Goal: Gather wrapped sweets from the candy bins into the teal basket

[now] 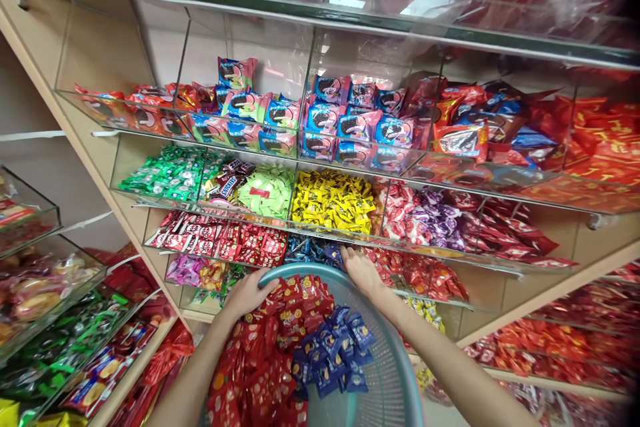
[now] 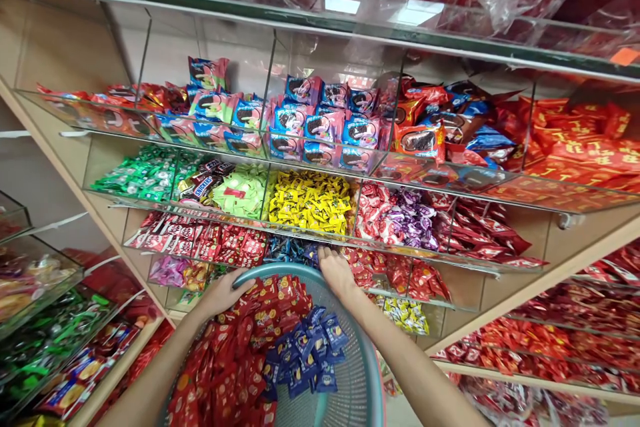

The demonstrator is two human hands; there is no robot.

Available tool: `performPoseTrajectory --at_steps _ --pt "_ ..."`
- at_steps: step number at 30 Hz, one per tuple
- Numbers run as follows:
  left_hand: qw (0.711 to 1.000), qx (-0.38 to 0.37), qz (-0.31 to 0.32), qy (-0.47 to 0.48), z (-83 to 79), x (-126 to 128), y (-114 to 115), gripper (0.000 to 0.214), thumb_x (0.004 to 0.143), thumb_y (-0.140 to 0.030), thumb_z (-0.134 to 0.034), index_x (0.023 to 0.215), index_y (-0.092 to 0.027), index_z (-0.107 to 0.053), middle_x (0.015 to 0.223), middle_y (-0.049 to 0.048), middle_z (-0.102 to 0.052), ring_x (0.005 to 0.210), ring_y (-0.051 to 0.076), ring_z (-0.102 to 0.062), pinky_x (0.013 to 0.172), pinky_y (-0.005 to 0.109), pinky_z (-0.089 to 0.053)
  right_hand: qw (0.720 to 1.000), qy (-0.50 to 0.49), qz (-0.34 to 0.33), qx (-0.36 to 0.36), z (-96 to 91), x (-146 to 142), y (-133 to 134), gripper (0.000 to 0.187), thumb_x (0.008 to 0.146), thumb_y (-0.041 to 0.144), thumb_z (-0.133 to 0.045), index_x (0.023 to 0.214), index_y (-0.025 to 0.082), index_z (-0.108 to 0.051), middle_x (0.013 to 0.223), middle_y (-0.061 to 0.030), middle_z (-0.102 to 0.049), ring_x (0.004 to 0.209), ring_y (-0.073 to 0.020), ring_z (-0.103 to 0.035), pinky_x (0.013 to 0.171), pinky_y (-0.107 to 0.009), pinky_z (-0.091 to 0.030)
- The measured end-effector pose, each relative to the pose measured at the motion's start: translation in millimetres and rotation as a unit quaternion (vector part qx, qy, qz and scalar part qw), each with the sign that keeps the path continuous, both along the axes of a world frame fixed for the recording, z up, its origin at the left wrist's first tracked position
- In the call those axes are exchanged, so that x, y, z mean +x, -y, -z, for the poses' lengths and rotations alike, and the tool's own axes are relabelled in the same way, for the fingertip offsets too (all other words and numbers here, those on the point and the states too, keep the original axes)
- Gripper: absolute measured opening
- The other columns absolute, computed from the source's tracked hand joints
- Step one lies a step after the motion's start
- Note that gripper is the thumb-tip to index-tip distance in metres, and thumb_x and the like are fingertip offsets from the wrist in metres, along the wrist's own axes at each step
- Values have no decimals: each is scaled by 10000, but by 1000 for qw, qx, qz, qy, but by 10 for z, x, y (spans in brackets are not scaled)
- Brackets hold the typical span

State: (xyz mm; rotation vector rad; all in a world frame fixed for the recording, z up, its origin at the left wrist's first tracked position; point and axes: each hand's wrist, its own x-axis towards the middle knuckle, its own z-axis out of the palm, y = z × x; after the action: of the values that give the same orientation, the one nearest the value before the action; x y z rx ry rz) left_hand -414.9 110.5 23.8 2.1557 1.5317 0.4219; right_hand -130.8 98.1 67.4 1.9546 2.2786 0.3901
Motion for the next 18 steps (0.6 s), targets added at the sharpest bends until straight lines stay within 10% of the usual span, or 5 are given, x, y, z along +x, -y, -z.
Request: performPoseTrajectory --at_steps 9,18 --pt "1000 3 -11 -2 -31 12 18 433 742 -558 -330 1019 -280 -515 788 -2 -622 691 167 -573 563 212 -345 990 22 -137 -11 475 -350 942 459 756 26 -338 1208 107 -344 882 -109 -566 734 -174 -564 587 -285 -469" --pt "1000 3 -1 -1 -27 11 19 437 751 -559 -309 1007 -270 -514 791 4 -617 683 166 -570 545 204 -336 996 10 -76 -49 641 -499 1096 444 754 20 -351 1194 72 -374 872 -158 -569 732 -203 -572 555 -331 -467"
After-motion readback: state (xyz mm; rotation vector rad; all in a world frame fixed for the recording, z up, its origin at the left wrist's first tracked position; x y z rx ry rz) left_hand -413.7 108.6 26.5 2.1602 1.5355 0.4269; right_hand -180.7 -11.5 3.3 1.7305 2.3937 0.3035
